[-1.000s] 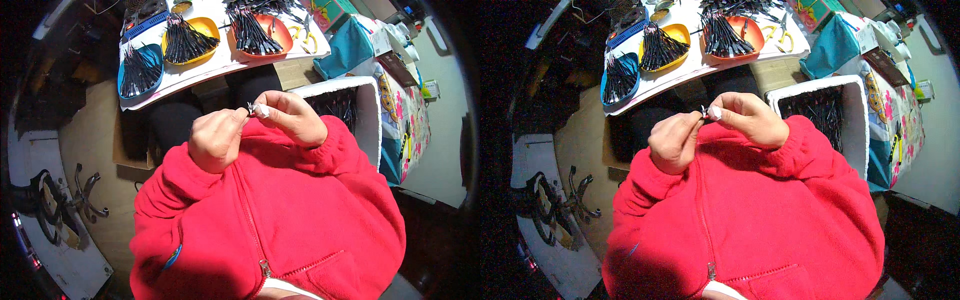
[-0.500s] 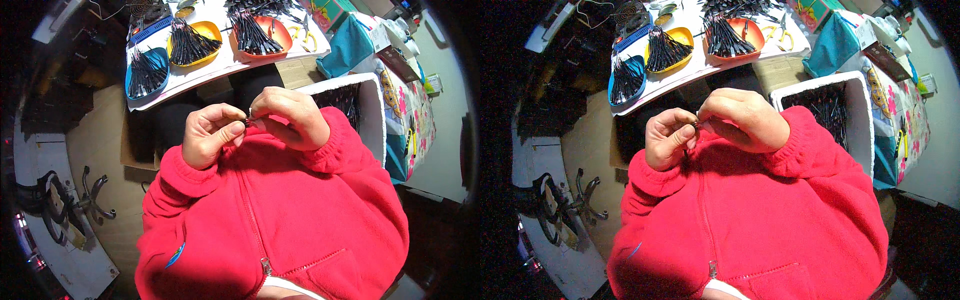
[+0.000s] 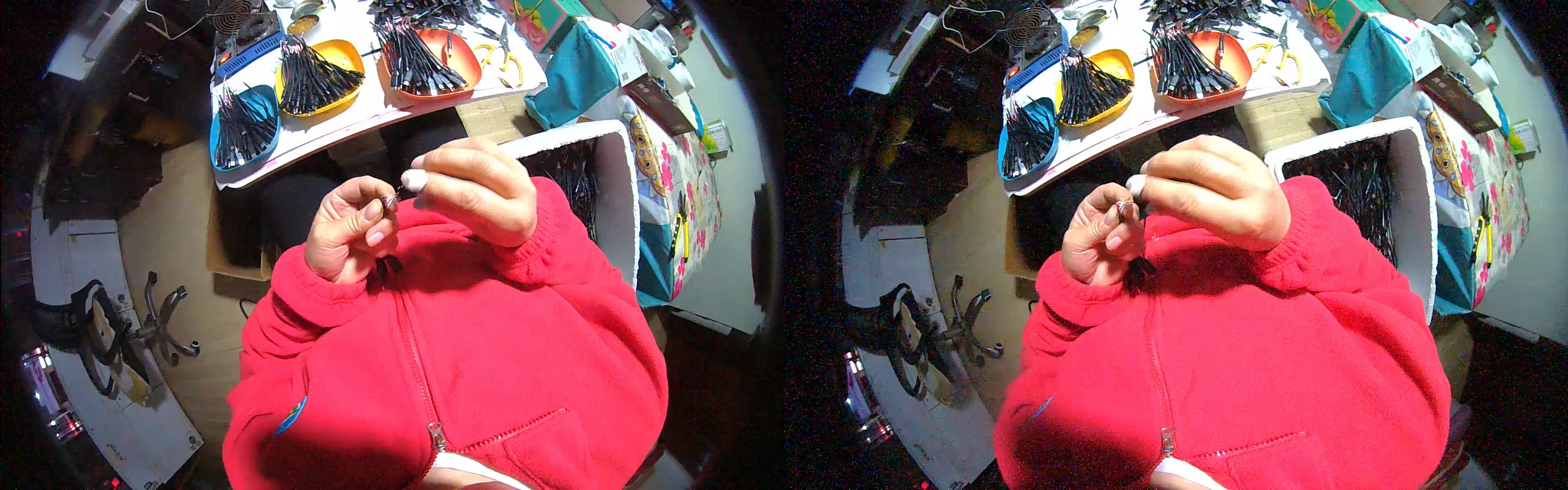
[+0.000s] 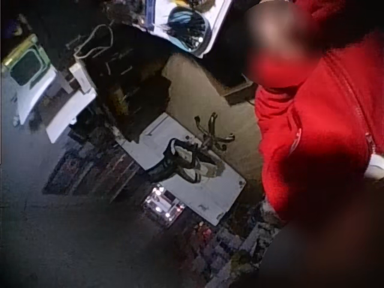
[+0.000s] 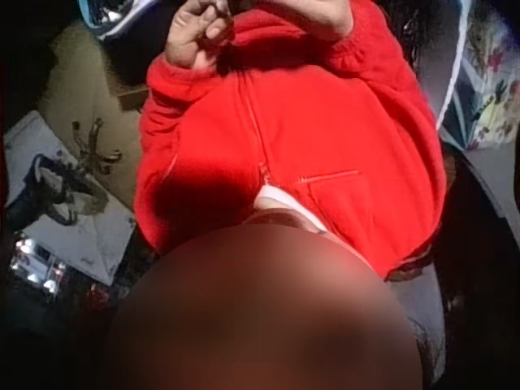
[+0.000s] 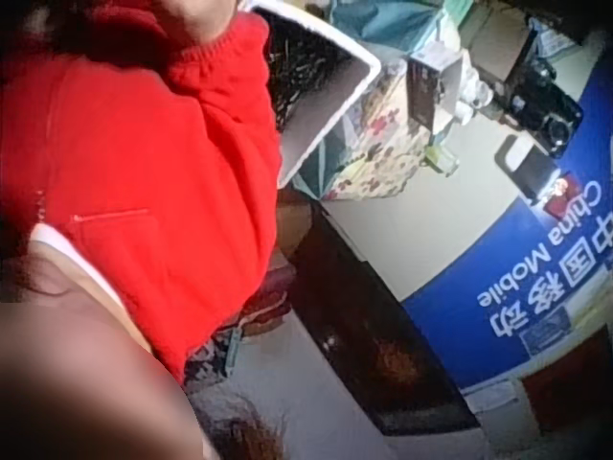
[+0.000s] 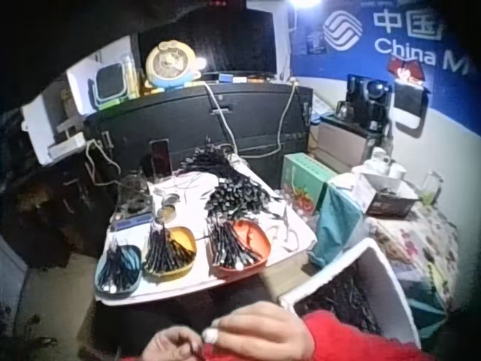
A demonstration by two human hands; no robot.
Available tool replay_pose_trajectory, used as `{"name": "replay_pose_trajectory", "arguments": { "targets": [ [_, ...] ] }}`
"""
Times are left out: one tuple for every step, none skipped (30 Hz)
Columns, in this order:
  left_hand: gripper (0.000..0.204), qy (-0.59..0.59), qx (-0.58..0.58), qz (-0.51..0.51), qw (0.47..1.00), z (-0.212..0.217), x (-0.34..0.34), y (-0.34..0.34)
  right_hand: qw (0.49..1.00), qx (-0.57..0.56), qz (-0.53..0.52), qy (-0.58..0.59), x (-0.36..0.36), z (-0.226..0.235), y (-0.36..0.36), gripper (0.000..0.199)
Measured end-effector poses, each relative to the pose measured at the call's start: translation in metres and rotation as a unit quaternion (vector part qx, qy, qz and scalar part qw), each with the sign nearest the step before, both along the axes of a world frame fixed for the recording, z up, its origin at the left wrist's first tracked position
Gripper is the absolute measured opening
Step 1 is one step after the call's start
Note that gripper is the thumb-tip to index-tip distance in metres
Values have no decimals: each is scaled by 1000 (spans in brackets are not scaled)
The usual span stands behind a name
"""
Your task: The person repeatedly picks small black wire components from a tray, attaches a small white piece to the end, and places the finished item into a white box. The process is repeated continuously throughout the clip.
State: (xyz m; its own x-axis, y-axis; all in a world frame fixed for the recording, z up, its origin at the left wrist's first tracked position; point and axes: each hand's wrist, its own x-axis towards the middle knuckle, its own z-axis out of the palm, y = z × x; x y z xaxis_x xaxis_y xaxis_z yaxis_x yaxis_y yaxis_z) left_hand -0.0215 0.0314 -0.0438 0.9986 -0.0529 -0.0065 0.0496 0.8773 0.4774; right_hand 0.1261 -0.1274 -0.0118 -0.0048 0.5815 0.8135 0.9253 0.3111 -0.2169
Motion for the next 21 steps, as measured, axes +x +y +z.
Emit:
{"name": "replay_pose_trajectory", "arguments": {
  "targets": [
    [15,12,-2,4,1000,0,0,-1,1000,9,8,-7,-1,1,3,37],
    [16,23,-2,7,1000,0,-1,-1,1000,18,16,-15,-2,2,6,37],
    [17,6,-16,-12,1000,0,0,-1,999,2,33,-39,0,3,7,32],
    [17,10,-14,-13,1000,0,-1,-2,999,-5,31,-43,-1,4,8,32],
    [17,11,-13,-14,1000,0,-1,-3,998,-12,29,-48,-1,5,8,32],
    [17,8,-14,-16,1000,0,-1,-4,998,-1,28,-54,-2,5,7,32],
    [16,12,-27,-26,999,1,0,-4,999,10,19,-41,-4,4,9,27],
    [16,11,22,-2,1000,2,-1,-5,1000,-11,26,8,-6,4,7,25],
    [15,10,69,23,997,3,0,-6,997,-31,33,56,-8,2,5,24],
    [14,13,121,46,991,5,0,-6,991,-74,32,106,-11,1,2,24],
    [12,-33,250,82,964,7,3,-3,984,-100,35,144,-13,-1,0,22],
    [12,-35,386,119,914,10,0,-1,960,-165,38,224,-16,-3,-4,14],
    [12,-101,550,165,812,13,0,0,877,-224,90,416,-16,-6,-6,10],
    [14,-172,679,211,682,14,2,0,748,-278,137,587,-17,-9,-7,10],
    [24,-235,718,215,619,15,5,2,616,-309,179,702,-15,-11,-8,16],
    [30,-267,728,257,578,15,6,0,474,-319,180,801,-15,-14,-8,14],
    [28,-259,728,250,583,14,6,-1,465,-300,212,806,-14,-15,-10,13],
    [26,-249,732,247,584,14,6,-1,452,-299,210,814,-14,-15,-11,12],
    [22,-204,703,233,640,14,2,-1,553,-300,211,748,-12,-13,-12,13],
    [19,-159,672,221,689,14,-2,-2,646,-299,210,670,-11,-11,-12,15],
    [9,-123,627,210,740,13,-5,-2,712,-292,201,607,-9,-8,-13,15]
  ]
}}
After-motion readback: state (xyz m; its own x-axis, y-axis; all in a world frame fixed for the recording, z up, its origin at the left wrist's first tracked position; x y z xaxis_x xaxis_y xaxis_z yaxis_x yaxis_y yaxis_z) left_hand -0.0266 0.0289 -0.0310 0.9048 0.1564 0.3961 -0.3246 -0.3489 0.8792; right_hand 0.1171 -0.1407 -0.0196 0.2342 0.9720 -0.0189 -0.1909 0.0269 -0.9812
